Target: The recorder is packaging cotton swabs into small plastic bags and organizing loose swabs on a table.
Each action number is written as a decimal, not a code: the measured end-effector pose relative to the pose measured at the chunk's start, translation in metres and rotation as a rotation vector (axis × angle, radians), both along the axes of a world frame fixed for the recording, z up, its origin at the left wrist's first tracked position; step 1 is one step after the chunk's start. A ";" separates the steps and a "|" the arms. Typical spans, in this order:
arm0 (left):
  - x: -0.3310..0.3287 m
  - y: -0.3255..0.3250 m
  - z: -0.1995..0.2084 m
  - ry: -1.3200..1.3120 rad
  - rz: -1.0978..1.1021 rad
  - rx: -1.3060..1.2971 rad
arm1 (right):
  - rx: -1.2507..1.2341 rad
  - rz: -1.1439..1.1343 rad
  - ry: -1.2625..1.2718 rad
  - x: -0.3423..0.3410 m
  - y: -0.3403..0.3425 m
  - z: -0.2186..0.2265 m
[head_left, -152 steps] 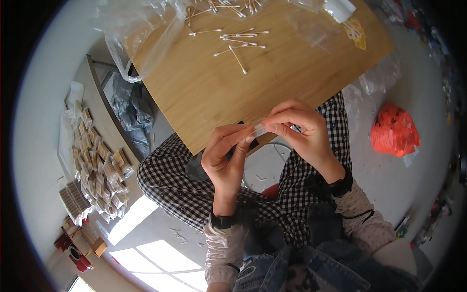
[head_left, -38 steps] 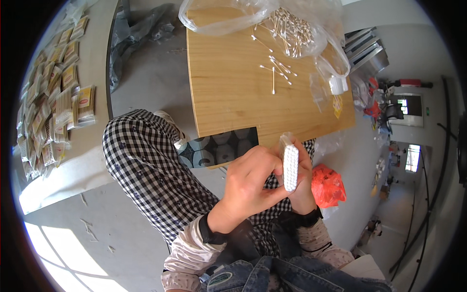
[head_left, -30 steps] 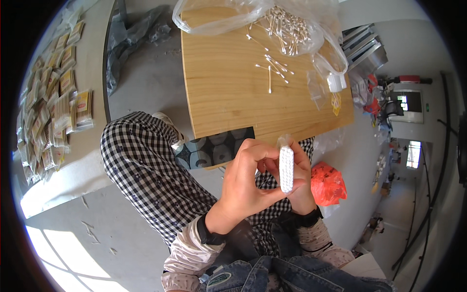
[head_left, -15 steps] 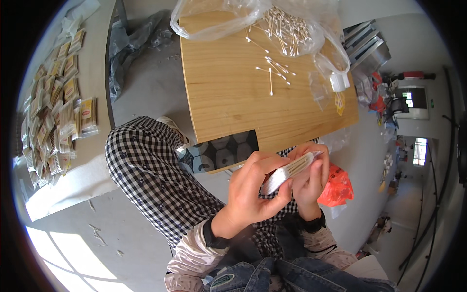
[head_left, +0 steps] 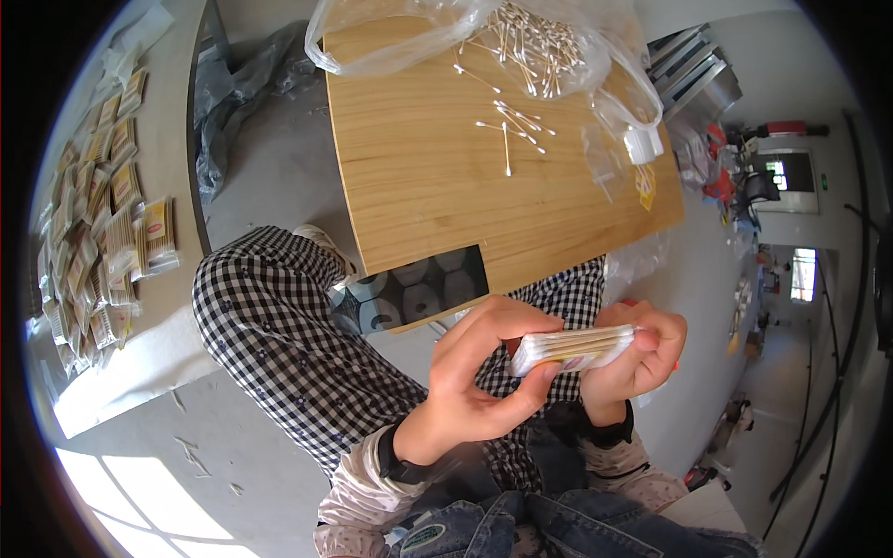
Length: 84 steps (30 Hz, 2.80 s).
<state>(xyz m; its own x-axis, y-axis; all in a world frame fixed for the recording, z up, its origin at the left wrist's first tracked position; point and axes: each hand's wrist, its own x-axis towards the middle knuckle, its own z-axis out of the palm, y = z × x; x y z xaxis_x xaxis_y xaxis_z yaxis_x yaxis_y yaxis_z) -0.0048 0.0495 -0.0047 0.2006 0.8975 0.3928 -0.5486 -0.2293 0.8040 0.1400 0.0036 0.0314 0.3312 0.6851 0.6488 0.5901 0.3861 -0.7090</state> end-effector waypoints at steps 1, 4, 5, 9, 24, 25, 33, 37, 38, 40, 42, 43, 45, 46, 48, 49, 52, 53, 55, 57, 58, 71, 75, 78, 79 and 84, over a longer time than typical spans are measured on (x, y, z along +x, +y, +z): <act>-0.001 0.001 0.001 0.014 -0.011 0.009 | 0.001 -0.003 0.000 0.002 -0.001 0.001; -0.005 0.001 0.002 0.048 -0.057 -0.011 | 0.024 0.006 -0.055 0.008 -0.003 0.004; -0.006 0.000 0.002 0.068 -0.091 -0.042 | 0.021 0.025 -0.066 0.011 -0.004 0.006; -0.004 0.005 0.000 0.042 0.001 -0.021 | -0.047 -0.071 -0.205 0.011 -0.003 0.016; -0.009 0.016 0.004 0.303 -0.014 0.181 | -0.198 0.219 -0.498 0.046 -0.002 0.046; -0.009 0.017 0.007 0.325 -0.020 0.164 | -0.212 0.216 -0.503 0.045 0.003 0.049; -0.005 0.019 0.004 0.489 -0.135 0.184 | -0.566 0.378 -0.614 0.048 0.022 0.066; -0.004 0.018 0.001 0.575 -0.164 0.153 | -0.585 0.349 -0.613 0.047 0.025 0.059; -0.003 0.018 0.000 0.581 -0.165 0.148 | -0.588 0.352 -0.606 0.046 0.025 0.058; 0.000 0.017 -0.002 0.624 -0.134 0.158 | -0.626 0.351 -0.597 0.045 0.025 0.055; 0.003 0.016 -0.002 0.655 -0.129 0.160 | -0.645 0.353 -0.594 0.044 0.026 0.053; 0.004 0.016 -0.001 0.686 -0.134 0.171 | -0.662 0.345 -0.599 0.044 0.026 0.052; 0.006 0.015 -0.002 0.719 -0.141 0.179 | -0.673 0.343 -0.589 0.044 0.027 0.049; 0.008 0.015 -0.002 0.732 -0.129 0.194 | -0.682 0.341 -0.581 0.043 0.027 0.048; 0.011 0.013 -0.003 0.749 -0.116 0.207 | -0.695 0.345 -0.562 0.043 0.028 0.047; 0.012 0.013 -0.003 0.752 -0.114 0.207 | -0.707 0.342 -0.550 0.043 0.029 0.046; 0.012 0.014 -0.003 0.701 -0.150 0.128 | -0.757 0.307 -0.538 0.047 0.030 0.050; 0.011 0.015 -0.002 0.645 -0.187 0.051 | -0.757 0.309 -0.539 0.049 0.030 0.051; 0.007 0.016 0.001 0.539 -0.212 -0.041 | -0.784 0.230 -0.332 0.056 0.026 0.054; 0.002 0.019 0.006 0.413 -0.274 -0.156 | -0.749 0.203 -0.284 0.061 0.024 0.054; 0.002 0.019 0.007 0.410 -0.272 -0.154 | -0.715 0.179 -0.231 0.062 0.023 0.054; 0.008 0.020 0.003 0.628 -0.198 0.100 | -0.757 0.318 -0.441 0.050 0.030 0.056; 0.012 0.018 0.003 0.734 -0.108 0.243 | -0.778 0.317 -0.446 0.046 0.032 0.053; 0.013 0.018 0.001 0.741 -0.081 0.274 | -0.804 0.297 -0.459 0.047 0.032 0.051; 0.014 0.018 0.001 0.735 -0.075 0.280 | -0.791 0.293 -0.439 0.048 0.032 0.050; 0.014 0.018 0.001 0.747 -0.079 0.294 | -0.781 0.270 -0.380 0.051 0.030 0.051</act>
<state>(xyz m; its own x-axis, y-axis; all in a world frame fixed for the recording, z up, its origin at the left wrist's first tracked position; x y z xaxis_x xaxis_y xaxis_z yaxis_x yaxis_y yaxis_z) 0.0093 0.0679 -0.0038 0.5623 0.7504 0.3475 0.0867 -0.4714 0.8776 0.1907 0.0338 0.0827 -0.0458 0.9989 -0.0006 0.7965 0.0362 -0.6035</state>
